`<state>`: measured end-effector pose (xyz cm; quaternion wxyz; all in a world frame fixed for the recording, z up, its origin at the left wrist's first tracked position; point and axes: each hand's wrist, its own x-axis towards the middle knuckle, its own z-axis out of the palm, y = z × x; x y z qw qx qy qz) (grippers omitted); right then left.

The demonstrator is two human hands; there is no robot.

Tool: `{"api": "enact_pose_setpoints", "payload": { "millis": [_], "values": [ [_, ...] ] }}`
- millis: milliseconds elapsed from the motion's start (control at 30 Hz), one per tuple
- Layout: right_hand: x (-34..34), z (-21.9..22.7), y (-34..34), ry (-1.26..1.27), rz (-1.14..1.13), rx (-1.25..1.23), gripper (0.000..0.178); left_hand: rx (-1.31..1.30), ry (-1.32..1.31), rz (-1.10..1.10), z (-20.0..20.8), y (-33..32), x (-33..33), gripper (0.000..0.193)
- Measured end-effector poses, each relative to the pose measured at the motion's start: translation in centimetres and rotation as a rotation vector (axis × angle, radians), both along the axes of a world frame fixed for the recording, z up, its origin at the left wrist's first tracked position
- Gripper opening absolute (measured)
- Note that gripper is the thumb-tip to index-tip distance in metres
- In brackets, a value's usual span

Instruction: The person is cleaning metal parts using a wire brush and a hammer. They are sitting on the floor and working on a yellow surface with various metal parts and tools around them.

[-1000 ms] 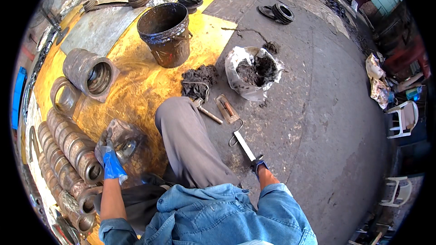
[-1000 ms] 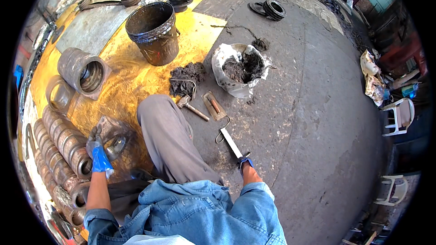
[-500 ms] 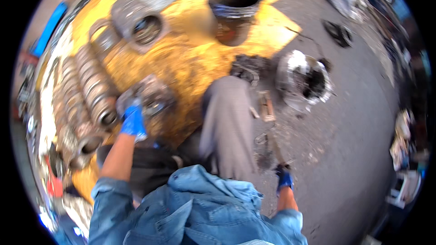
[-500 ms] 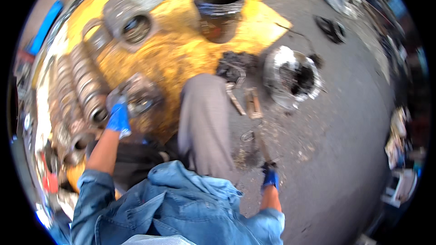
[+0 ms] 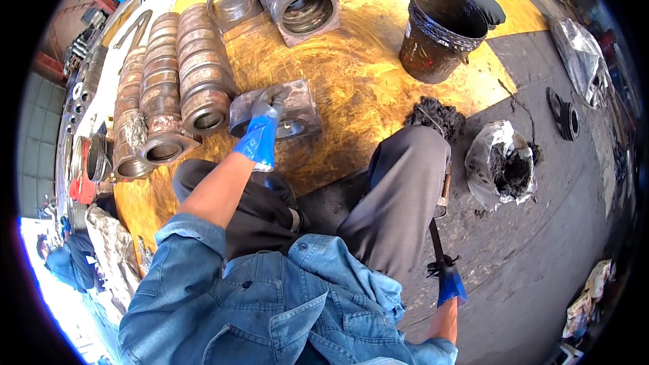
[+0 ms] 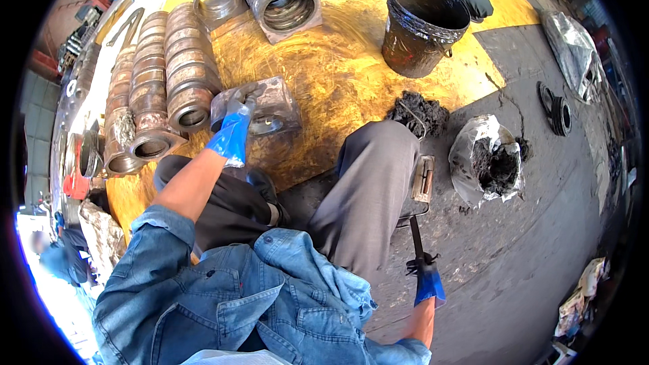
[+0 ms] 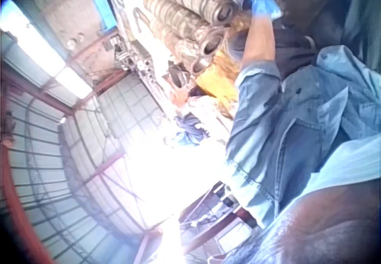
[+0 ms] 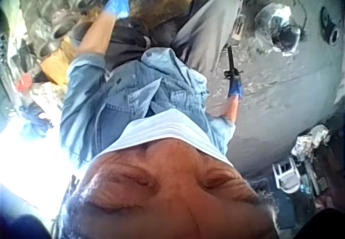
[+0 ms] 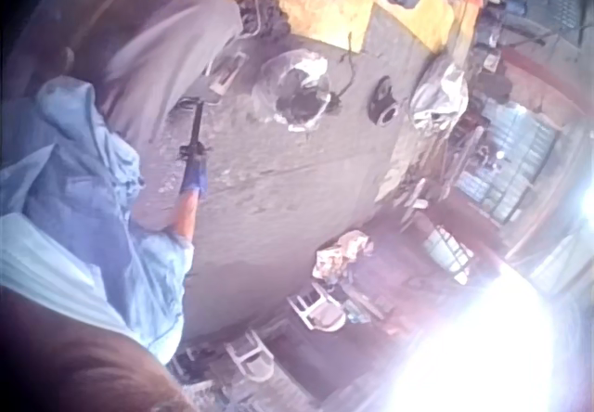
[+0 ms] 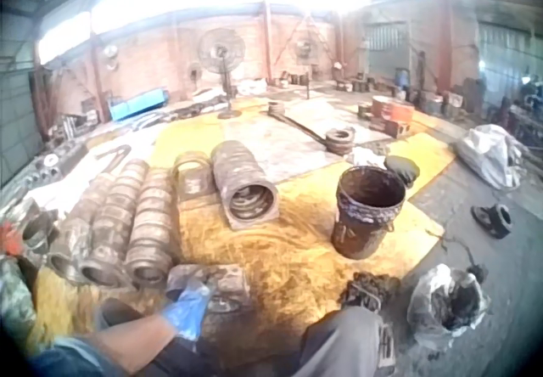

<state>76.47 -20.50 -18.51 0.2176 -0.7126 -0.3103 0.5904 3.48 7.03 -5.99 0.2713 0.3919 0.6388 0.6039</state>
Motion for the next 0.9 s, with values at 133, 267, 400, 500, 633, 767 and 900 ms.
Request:
{"api": "enact_pose_setpoints", "payload": {
  "millis": [133,267,400,500,633,767,900],
  "values": [
    [4.0,1.8,4.7,0.133,-0.058,0.435,0.03,0.05,-0.127,-0.085,-1.0,1.4,-0.4,0.02],
    [-5.3,20.0,13.3,-0.418,-0.249,0.756,0.054,-0.11,0.122,0.012,0.3,-0.2,-0.3,0.021],
    [-14.2,37.2,19.0,-0.194,-0.307,1.222,0.045,-0.125,0.272,0.003,3.0,1.7,2.7,0.021],
    [-24.3,39.5,21.9,0.051,-0.256,1.134,0.034,-0.2,0.337,0.035,3.1,-0.4,0.7,0.025],
    [-33.6,32.1,26.8,0.538,-0.039,1.037,0.034,-0.37,0.511,0.049,6.1,-1.9,-0.5,0.031],
    [-39.4,18.1,26.1,0.776,-0.218,0.458,0.037,-0.713,0.753,0.051,11.2,-1.9,2.6,0.036],
    [-39.6,9.0,23.6,0.142,0.285,0.803,0.038,-0.579,0.842,0.05,10.6,0.6,4.2,0.042]
  ]
}}
